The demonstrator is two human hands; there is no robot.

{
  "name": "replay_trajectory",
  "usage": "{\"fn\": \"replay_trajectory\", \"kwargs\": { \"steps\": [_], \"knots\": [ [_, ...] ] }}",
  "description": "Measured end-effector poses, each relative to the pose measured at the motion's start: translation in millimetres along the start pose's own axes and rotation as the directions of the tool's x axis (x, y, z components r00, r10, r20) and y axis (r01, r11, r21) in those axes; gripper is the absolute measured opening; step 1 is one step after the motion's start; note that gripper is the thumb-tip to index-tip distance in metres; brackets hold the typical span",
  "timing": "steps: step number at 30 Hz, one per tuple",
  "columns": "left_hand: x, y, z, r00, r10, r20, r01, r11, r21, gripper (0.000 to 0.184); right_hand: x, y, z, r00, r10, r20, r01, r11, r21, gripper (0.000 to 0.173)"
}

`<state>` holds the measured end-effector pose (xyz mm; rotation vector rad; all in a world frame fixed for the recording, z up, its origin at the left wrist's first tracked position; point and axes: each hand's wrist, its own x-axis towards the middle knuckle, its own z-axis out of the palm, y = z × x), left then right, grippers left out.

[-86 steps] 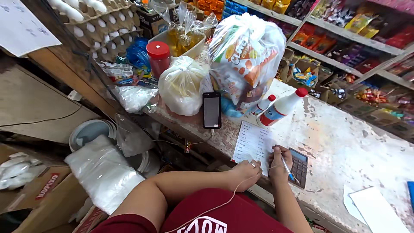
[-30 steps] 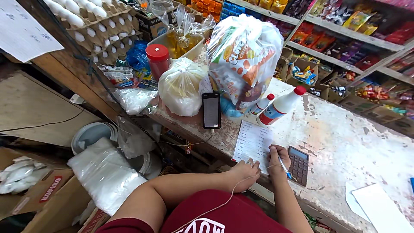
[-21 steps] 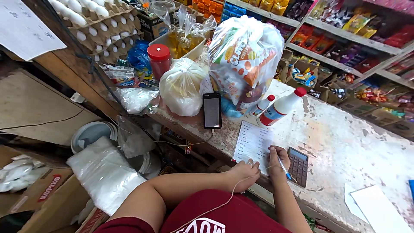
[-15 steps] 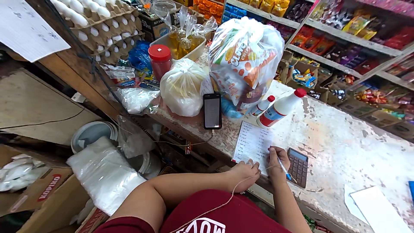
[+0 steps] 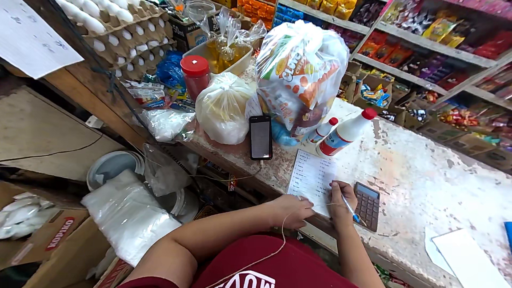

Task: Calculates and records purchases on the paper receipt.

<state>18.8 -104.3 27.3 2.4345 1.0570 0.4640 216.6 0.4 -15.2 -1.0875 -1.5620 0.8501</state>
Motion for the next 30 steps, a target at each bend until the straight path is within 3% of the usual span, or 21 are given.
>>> {"fn": "replay_trajectory", "kwargs": {
  "steps": [2, 5, 7, 10, 14, 17, 20, 22, 24, 27, 30],
  "knots": [
    [-18.4, -15.5, -2.9, 0.968, 0.107, -0.225, -0.1, 0.994, 0.043, 0.024, 0.1, 1.2, -0.6, 1.0, -0.013, 0.006, 0.013, 1.0, -0.011, 0.016],
    [-52.6, -39.9, -14.4, 0.834, 0.062, -0.548, 0.009, 0.992, 0.125, 0.02, 0.5, 2.8, -0.4, 1.0, -0.021, 0.015, 0.021, 1.0, -0.009, 0.017],
    [-77.2, -60.2, -24.9, 0.681, -0.04, -0.731, 0.18, 0.977, 0.114, 0.019, 0.0, 2.5, -0.6, 0.999, -0.022, 0.024, 0.022, 1.0, 0.005, 0.016],
    [-115.6, -97.1, -46.0, 0.375, -0.226, -0.899, 0.434, 0.9, -0.045, 0.021, 0.1, 4.0, 0.2, 1.0, -0.021, 0.018, 0.02, 1.0, 0.002, 0.015],
    [-160.7, -150.8, -85.7, -0.024, -0.452, -0.892, 0.588, 0.715, -0.378, 0.045, 0.8, 1.0, 0.5, 0.999, -0.018, 0.029, 0.019, 1.0, -0.015, 0.016],
    [-177.0, -179.3, -114.8, -0.213, -0.475, -0.854, 0.612, 0.616, -0.496, 0.051, 0.5, -0.4, 0.9, 0.999, -0.02, 0.041, 0.02, 1.0, -0.015, 0.015],
    [-179.2, -196.2, -139.0, -0.388, -0.567, -0.726, 0.649, 0.392, -0.652, 0.055, -0.6, -0.4, 0.3, 0.999, -0.018, 0.04, 0.018, 1.0, -0.022, 0.015],
    [-178.9, -211.0, -145.6, -0.445, -0.626, -0.641, 0.669, 0.243, -0.702, 0.056, -0.7, -1.9, 0.6, 1.0, -0.006, 0.022, 0.007, 1.0, -0.021, 0.014],
    [-179.1, -224.6, -142.8, -0.419, -0.658, -0.626, 0.734, 0.16, -0.66, 0.056, -1.1, -4.5, 1.7, 1.0, 0.015, -0.004, -0.015, 0.999, -0.035, 0.016],
    [-178.3, -233.4, -138.3, -0.368, -0.677, -0.638, 0.799, 0.12, -0.589, 0.053, -1.1, -5.6, 3.2, 0.999, 0.042, -0.029, -0.044, 0.996, -0.072, 0.021],
    [-178.9, -234.6, -136.7, -0.35, -0.675, -0.65, 0.79, 0.16, -0.592, 0.05, -1.0, -6.3, 3.8, 0.998, 0.055, -0.044, -0.06, 0.99, -0.125, 0.023]
  ]
}}
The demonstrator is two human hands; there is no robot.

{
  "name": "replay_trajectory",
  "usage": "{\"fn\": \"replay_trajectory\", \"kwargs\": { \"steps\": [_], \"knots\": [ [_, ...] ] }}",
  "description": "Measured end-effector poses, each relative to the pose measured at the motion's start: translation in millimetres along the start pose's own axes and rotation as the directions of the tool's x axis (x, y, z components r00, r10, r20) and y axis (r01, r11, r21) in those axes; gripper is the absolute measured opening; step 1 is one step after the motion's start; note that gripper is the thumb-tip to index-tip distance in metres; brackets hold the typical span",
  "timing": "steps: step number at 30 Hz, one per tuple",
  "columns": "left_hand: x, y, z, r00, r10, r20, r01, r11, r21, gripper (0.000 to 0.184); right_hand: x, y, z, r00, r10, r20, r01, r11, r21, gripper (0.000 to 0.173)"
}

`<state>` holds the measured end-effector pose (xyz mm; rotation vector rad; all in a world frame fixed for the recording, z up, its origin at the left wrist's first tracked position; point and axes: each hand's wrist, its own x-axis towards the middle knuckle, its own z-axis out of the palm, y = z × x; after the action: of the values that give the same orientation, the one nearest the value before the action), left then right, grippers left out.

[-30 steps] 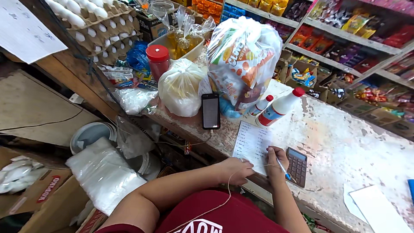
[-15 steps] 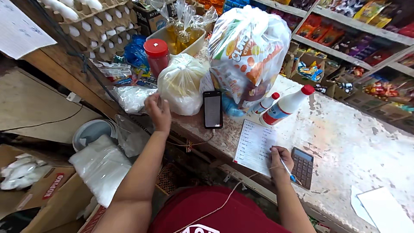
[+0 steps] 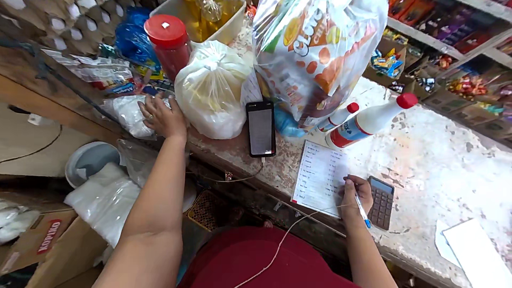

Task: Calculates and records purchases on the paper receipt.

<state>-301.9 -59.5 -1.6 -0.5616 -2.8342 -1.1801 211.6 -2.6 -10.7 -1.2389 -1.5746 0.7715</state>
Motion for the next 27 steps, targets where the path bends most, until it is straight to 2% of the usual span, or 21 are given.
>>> {"fn": "replay_trajectory", "kwargs": {
  "steps": [5, 12, 18, 27],
  "knots": [
    [7.3, -0.4, -5.2, 0.992, 0.065, 0.105, -0.066, 0.998, 0.014, 0.049, -0.6, 0.2, 0.9, 1.0, 0.003, 0.012, -0.003, 0.999, -0.044, 0.02],
    [43.2, -3.6, -1.9, 0.966, 0.131, 0.223, -0.154, 0.984, 0.09, 0.051, -1.6, -4.4, 2.2, 1.0, 0.0, -0.003, 0.0, 0.998, -0.069, 0.017],
    [65.9, -1.1, 6.4, 0.965, 0.178, 0.191, -0.194, 0.978, 0.072, 0.05, -2.3, -6.4, 0.6, 0.999, 0.048, -0.014, -0.049, 0.994, -0.102, 0.017],
    [65.4, -3.1, 8.4, 0.96, 0.223, 0.168, -0.236, 0.97, 0.063, 0.051, -1.8, -7.9, -0.1, 0.993, 0.108, -0.052, -0.115, 0.981, -0.159, 0.02]
  ]
}}
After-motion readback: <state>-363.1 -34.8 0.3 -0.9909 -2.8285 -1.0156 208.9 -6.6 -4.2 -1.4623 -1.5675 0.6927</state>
